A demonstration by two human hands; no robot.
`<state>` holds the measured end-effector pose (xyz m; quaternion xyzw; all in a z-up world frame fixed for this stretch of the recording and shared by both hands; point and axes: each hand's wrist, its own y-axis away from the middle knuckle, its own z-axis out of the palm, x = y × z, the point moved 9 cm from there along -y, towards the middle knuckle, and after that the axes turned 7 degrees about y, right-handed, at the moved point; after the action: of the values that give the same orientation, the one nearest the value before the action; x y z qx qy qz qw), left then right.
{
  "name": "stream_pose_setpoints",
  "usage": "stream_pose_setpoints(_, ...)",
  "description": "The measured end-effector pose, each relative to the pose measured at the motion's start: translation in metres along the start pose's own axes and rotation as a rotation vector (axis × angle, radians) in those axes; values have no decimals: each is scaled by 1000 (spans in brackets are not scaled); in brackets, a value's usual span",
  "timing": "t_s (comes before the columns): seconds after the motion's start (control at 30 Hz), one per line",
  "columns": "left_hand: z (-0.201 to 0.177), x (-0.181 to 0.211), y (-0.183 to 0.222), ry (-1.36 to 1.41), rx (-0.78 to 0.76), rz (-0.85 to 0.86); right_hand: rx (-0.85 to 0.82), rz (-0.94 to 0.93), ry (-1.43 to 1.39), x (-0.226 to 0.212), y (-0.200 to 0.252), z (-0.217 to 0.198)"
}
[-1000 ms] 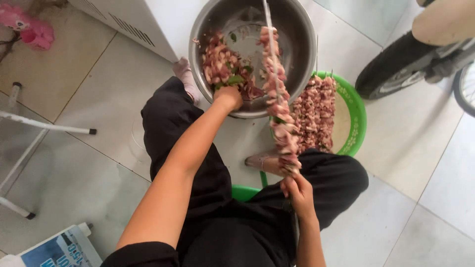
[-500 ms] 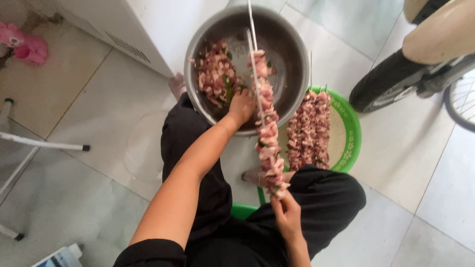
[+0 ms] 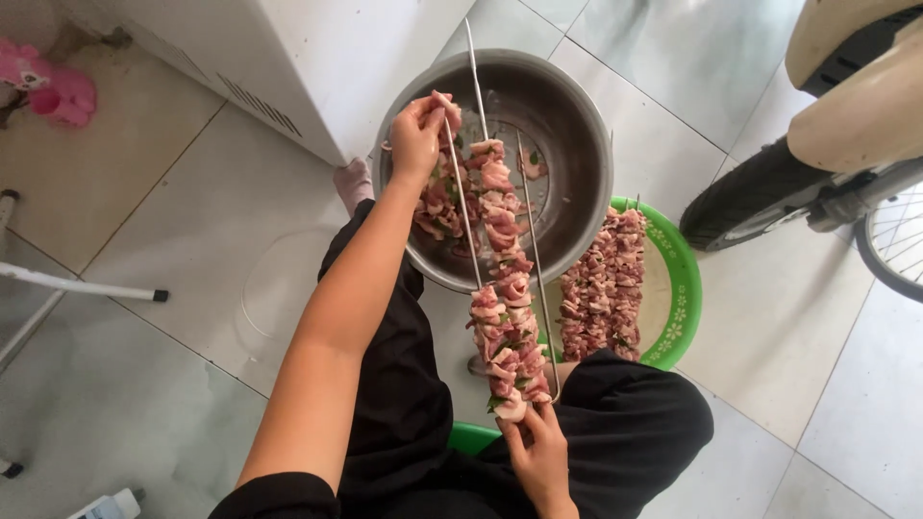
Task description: The person is skewering pieces of marinated meat and green leaves onto long metal skewers.
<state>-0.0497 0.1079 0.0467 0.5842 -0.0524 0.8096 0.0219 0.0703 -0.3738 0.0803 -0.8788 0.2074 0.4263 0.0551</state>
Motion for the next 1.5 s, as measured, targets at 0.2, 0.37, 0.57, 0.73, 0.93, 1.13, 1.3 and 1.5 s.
stream_pose_setpoints(0.2,-7,-9,8,-58,-8,202,-70,96,-11,10,0,8)
stream_pose_setpoints(0.37,4,35,30,-197,-49,256,-52,36,7,7,-1,6)
stream_pose_setpoints(0.57,10,64,51,-385,-96,255,-83,88,-17,10,-2,5)
stream_pose_setpoints(0.73,-32,7,34,-319,70,-313,-36,-56,-19,-2,-1,1)
stream_pose_setpoints(0.93,-5,-40,23,451,-52,-641,-64,42,-24,16,1,5)
stream_pose_setpoints(1.13,-8,-15,5,245,-142,-51,-56,-53,-29,8,1,4)
stream_pose_setpoints(1.3,5,46,31,-20,-248,118,-92,109,-38,23,2,10)
stream_pose_setpoints(1.5,17,41,52,-351,-314,104,-41,-25,-18,9,-10,-4)
